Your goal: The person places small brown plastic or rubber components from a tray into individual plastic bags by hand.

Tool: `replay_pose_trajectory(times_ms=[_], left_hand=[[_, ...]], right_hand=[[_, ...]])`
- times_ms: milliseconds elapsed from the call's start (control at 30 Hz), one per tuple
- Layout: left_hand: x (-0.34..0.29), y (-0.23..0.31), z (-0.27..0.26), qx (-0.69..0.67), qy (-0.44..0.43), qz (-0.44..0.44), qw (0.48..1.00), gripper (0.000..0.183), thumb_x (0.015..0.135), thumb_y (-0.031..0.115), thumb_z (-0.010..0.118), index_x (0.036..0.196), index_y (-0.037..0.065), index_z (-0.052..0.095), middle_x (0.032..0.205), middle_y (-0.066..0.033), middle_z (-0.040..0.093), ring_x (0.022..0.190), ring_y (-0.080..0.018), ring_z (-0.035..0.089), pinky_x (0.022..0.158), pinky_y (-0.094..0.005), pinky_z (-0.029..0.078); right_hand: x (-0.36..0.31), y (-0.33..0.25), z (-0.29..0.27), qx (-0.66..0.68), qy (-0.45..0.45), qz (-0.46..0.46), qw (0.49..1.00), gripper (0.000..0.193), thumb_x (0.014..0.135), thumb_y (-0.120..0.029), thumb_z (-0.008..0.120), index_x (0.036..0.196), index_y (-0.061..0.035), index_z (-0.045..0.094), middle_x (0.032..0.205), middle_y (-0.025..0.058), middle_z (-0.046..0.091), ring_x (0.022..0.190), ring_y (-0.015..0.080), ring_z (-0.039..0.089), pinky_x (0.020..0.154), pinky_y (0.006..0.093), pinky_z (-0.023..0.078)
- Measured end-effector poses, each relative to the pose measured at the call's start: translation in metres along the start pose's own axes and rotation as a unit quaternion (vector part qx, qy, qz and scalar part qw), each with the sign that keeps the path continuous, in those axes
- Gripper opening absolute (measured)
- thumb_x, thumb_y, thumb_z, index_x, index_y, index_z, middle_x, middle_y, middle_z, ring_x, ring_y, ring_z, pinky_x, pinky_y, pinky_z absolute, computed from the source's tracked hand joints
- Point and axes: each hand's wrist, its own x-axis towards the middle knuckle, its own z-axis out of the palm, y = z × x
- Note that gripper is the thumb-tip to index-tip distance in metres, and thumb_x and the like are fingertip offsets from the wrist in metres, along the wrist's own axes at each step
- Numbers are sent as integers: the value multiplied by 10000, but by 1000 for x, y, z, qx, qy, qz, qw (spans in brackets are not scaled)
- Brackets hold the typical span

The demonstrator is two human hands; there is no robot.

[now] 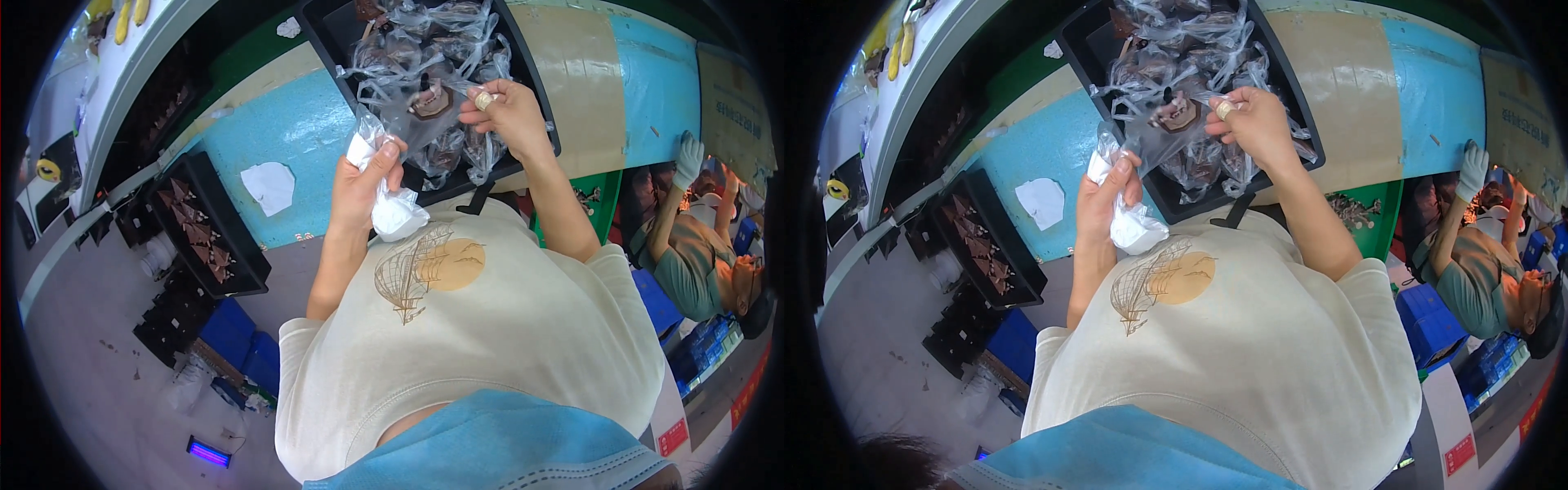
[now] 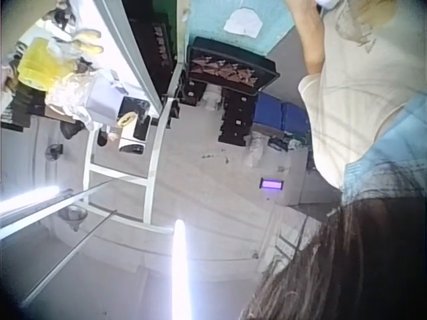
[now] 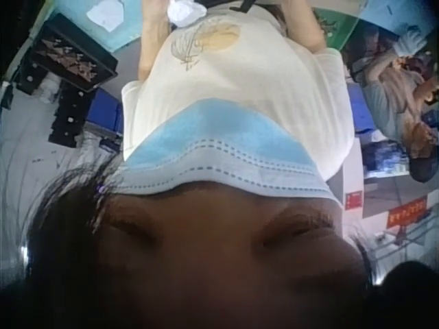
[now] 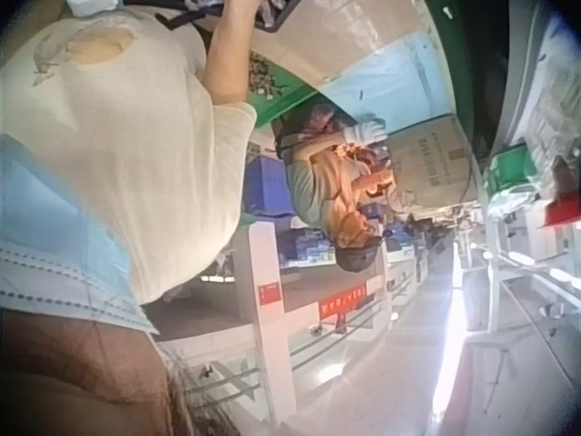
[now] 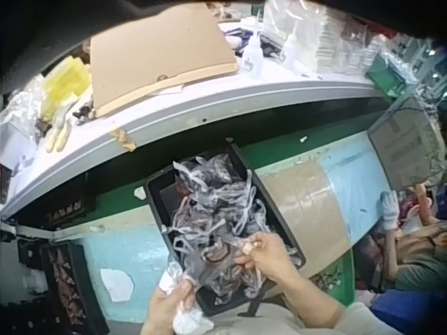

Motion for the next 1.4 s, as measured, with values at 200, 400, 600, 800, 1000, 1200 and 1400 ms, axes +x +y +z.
replay_pose_trajectory(times_ms=[200, 400, 600, 800, 1000, 1200, 1400], left_hand=[[-1, 4, 10, 60, 70, 68, 993, 181, 797, 103, 648, 948, 27, 585, 739, -6, 574, 641, -40, 500, 563, -188, 392], [4, 13, 19, 100, -56, 178, 977, 388, 740, 13, 666, 1109, 7, 545, 839, -14, 592, 733, -53, 520, 644, -190, 413], [26, 3, 18, 316, -105, 202, 921, 190, 742, 43, 651, 928, 31, 609, 751, 18, 612, 637, -56, 516, 570, -221, 423], [20, 4, 21, 212, -102, 117, 965, 74, 802, 94, 612, 813, 21, 621, 723, -3, 618, 626, -100, 548, 585, -241, 441], [18, 12, 16, 85, -208, 13, 974, 125, 834, 117, 602, 908, 15, 598, 799, -42, 615, 675, -85, 547, 608, -225, 449], [18, 20, 12, 101, -267, -39, 958, 131, 833, 107, 599, 919, 9, 590, 802, -48, 616, 653, -82, 546, 596, -226, 455], [18, 17, 12, 45, -216, -48, 974, 152, 829, 112, 606, 928, -2, 596, 815, -63, 630, 688, -99, 580, 617, -230, 466]], right_hand=[[-12, -1, -14, -101, 64, -127, 985, 108, 824, -134, 611, 819, -29, 587, 666, -20, 549, 541, 29, 425, 504, 171, 345], [-40, -26, -5, -115, -31, -218, 969, 74, 783, -46, 606, 830, -16, 558, 716, 56, 537, 646, 125, 515, 561, 264, 408], [-59, -54, 21, -315, -97, -492, 806, 166, 699, 59, 557, 846, -18, 554, 781, 110, 530, 691, 308, 543, 593, 343, 443], [-49, -46, 8, -95, -167, -319, 928, 256, 747, 98, 489, 975, 0, 552, 870, 55, 578, 814, 107, 538, 726, 254, 443], [-33, -33, 1, 18, -342, -121, 932, 137, 824, -56, 586, 944, 0, 549, 814, 24, 588, 773, 71, 534, 711, 220, 437], [-19, -24, -1, 27, -445, -113, 888, 99, 853, -96, 553, 899, -14, 524, 790, 9, 571, 742, 54, 493, 684, 208, 412], [-30, -21, 0, -63, -358, -210, 907, 97, 843, -121, 522, 827, -32, 489, 704, -5, 501, 641, 63, 441, 587, 213, 375]])
